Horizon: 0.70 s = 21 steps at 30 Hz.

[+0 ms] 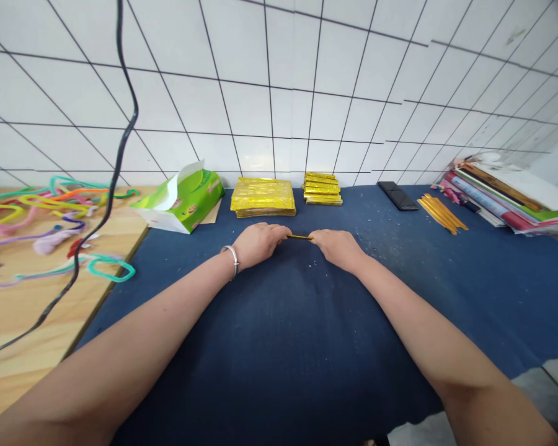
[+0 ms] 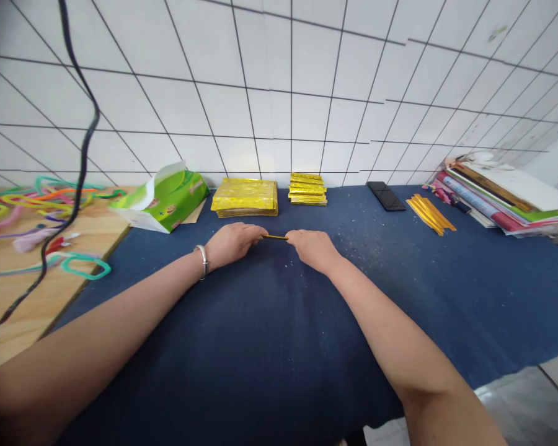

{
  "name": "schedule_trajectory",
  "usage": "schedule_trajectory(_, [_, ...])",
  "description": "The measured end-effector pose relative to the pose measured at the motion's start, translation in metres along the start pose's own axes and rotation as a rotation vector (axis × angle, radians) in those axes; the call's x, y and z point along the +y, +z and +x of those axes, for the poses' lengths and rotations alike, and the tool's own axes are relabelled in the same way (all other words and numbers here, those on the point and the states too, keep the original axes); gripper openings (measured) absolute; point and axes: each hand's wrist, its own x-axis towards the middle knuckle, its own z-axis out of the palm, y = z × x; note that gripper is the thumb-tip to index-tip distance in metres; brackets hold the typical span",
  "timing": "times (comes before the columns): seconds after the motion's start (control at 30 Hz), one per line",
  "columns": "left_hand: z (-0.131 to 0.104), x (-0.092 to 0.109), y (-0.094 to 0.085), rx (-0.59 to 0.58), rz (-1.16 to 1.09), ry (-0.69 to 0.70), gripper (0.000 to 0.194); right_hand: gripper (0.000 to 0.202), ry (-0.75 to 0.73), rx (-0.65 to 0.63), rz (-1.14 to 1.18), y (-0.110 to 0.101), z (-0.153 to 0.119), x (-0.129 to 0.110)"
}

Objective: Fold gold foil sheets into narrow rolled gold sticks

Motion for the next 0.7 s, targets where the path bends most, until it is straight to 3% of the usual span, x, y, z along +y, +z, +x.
schedule_trajectory(0.7, [0.0004, 0.0007, 0.0002, -0.046, 0.123, -0.042, 0.03, 0.028, 0.036, -0.049, -0.09, 0.0012, -0.0009, -0.0036])
